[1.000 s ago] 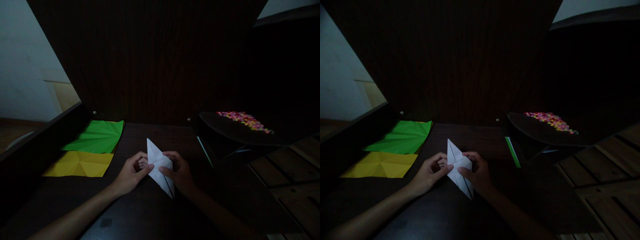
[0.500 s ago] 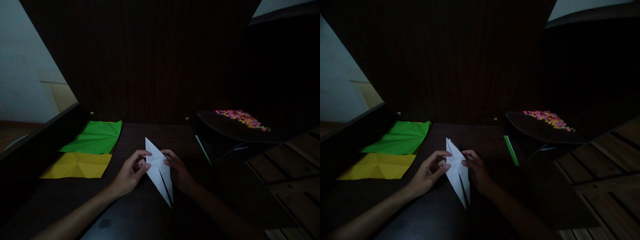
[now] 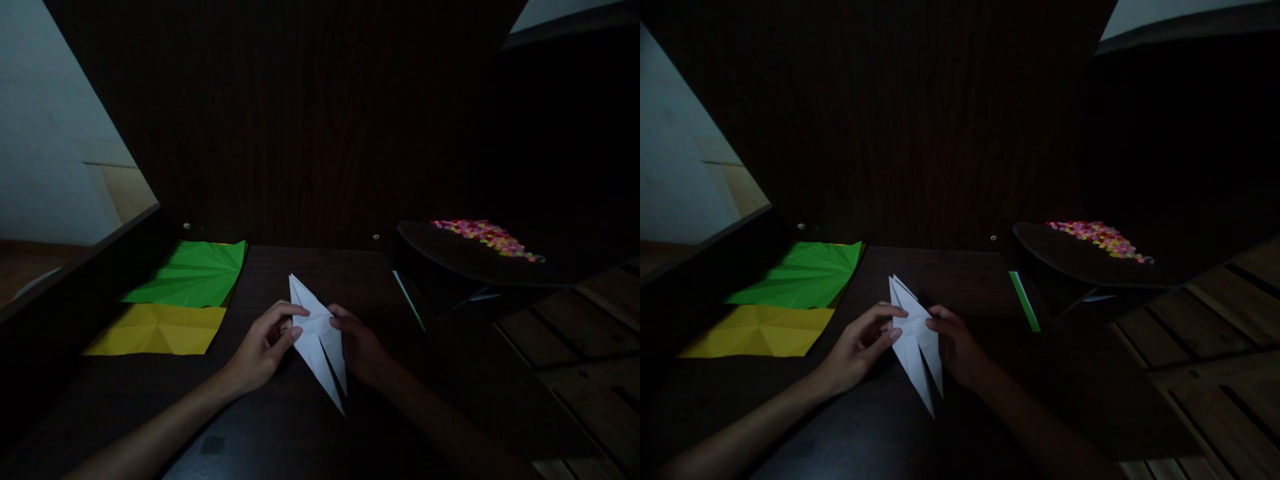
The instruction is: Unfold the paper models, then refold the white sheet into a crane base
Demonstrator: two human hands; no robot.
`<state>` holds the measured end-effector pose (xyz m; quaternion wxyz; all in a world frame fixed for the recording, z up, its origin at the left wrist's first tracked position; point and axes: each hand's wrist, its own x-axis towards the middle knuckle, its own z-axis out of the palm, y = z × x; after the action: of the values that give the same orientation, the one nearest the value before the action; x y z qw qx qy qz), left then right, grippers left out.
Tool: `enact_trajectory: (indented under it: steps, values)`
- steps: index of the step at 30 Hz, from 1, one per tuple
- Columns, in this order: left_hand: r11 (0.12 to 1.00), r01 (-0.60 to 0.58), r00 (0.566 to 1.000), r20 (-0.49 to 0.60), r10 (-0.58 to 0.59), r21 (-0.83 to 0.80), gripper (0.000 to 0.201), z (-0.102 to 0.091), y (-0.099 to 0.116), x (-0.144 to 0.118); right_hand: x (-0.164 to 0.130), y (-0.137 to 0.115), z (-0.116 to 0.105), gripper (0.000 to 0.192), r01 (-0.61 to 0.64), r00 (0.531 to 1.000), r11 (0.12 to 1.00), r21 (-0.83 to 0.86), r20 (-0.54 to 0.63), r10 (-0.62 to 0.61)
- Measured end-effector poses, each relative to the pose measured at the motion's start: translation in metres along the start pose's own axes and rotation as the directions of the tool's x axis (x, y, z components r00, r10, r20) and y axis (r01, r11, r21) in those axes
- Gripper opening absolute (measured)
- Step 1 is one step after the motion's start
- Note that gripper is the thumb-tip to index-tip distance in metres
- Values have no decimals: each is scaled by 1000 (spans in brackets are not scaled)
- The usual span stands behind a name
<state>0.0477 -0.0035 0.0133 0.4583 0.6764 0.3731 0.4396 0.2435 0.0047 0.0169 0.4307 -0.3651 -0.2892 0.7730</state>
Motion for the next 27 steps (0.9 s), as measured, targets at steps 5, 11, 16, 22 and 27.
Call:
enact_trajectory:
  steps: [5,11,16,22,27]
  values:
    - [998,-15,1000,22,13,61,21,-2,3,1,1,-1,-2,36,98,994,993,-71,-37,-100]
    - [998,7,1000,-19,-6,58,19,-3,5,3,5,2,-11,29,348,905,842,-413,-85,-416]
    - [987,112,992,-38,-117,-118,14,2,2,1,-3,5,-7,18,479,792,621,-620,1,-610]
    - [976,81,988,-113,-106,-203,26,8,0,1,-10,12,-3,13,517,719,456,-724,79,-690]
    - [966,77,989,-106,-106,-249,29,8,0,2,-5,12,-3,31,486,812,626,-610,50,-582]
